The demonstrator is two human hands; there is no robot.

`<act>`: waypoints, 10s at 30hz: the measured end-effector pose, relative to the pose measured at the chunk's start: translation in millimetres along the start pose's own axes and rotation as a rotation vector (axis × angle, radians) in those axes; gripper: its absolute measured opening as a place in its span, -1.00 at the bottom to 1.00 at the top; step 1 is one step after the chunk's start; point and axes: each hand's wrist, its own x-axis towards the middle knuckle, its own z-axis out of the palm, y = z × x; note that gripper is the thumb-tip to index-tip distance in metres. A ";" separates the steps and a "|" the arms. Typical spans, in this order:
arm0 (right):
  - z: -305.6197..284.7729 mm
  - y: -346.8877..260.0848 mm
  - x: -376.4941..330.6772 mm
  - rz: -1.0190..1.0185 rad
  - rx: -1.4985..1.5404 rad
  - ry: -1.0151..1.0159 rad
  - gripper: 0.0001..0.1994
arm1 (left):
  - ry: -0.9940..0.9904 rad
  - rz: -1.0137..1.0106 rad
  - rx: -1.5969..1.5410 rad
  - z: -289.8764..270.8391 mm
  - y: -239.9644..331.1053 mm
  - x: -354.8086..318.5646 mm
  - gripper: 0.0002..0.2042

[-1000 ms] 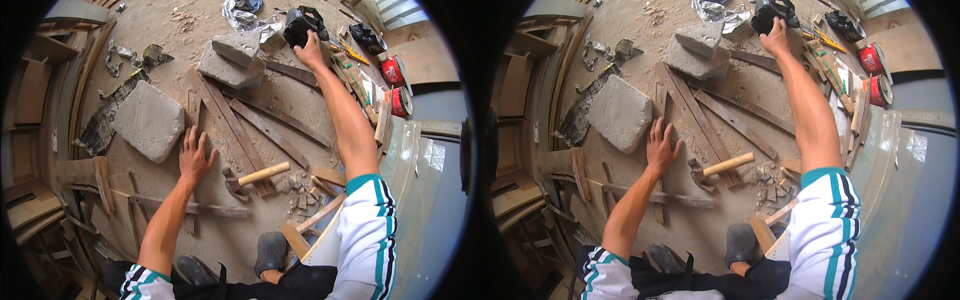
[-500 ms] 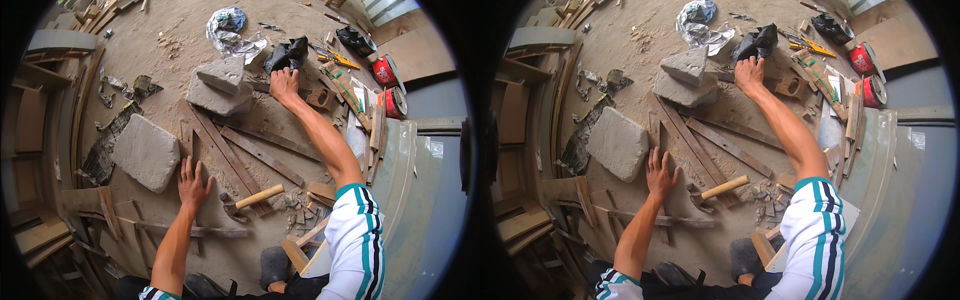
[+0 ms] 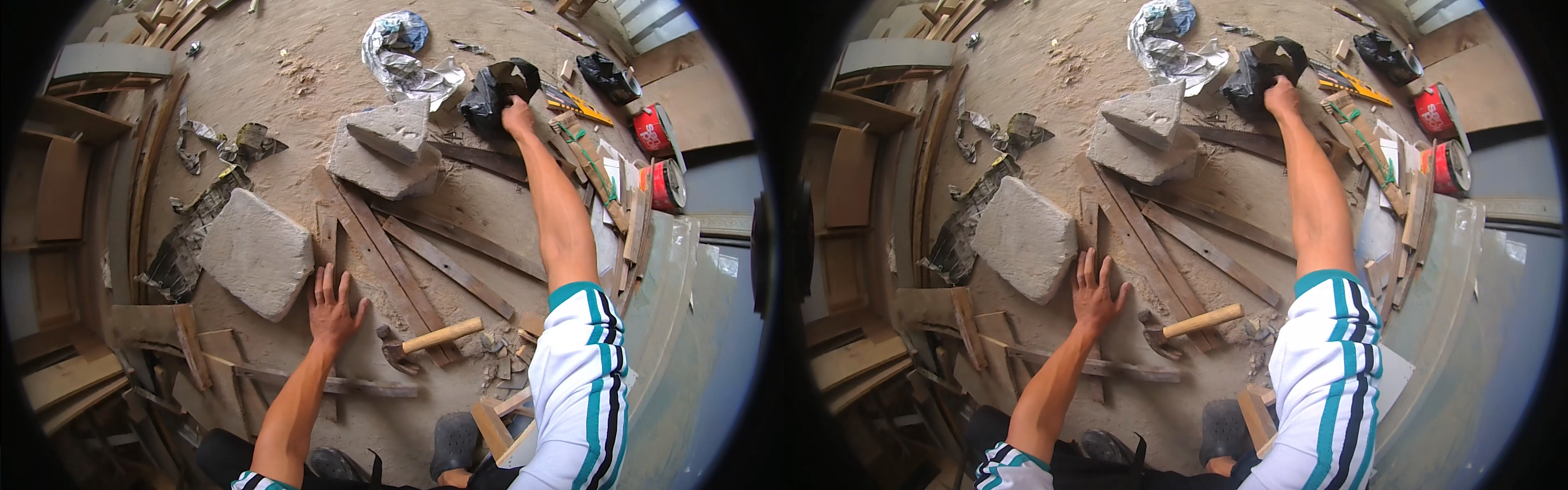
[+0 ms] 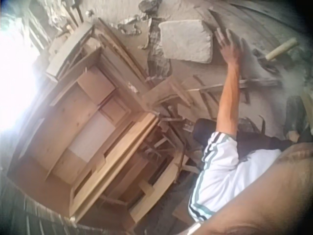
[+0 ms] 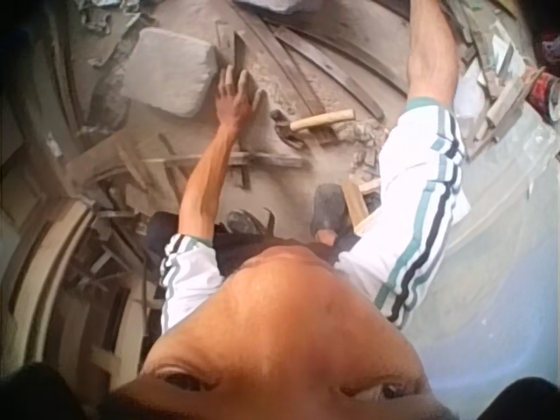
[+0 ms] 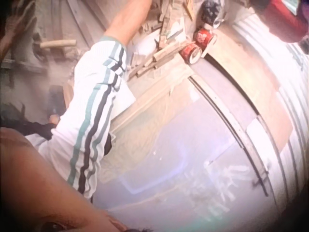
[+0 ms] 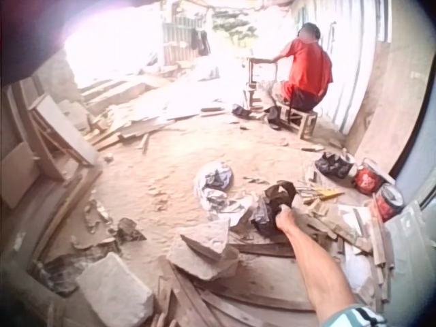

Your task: The person sits on the ground and uses a hammer to repeatedly strike a long, thin piece of wood resting on a concrete block. The person adjusts the wood's position several times and continues hammering along its length.

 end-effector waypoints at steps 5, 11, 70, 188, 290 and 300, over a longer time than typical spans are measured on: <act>13.2 8.5 22.3 -0.041 -0.023 0.157 -0.67 | -0.021 0.000 0.022 -2.6 -1.5 0.7 -0.32; 13.3 51.4 72.1 -0.016 -0.073 0.002 -0.63 | -0.040 0.023 0.000 -0.5 0.0 4.6 -0.32; -57.5 -196.7 -587.6 -0.377 0.475 -0.672 -0.71 | 0.141 -0.302 -1.018 -97.4 -28.7 -171.3 -0.73; -61.4 -49.5 -483.7 -1.077 -0.321 -0.393 -0.60 | 0.449 -0.439 -0.694 -29.6 -21.6 -220.9 -0.81; -89.7 -208.7 -682.0 -0.332 0.153 -0.614 -0.68 | 0.602 -0.178 -0.548 -15.7 -31.8 -226.9 -0.90; -90.1 -207.6 -677.9 -0.328 0.148 -0.618 -0.68 | 0.657 -0.118 -0.391 -7.5 -33.8 -226.1 -0.91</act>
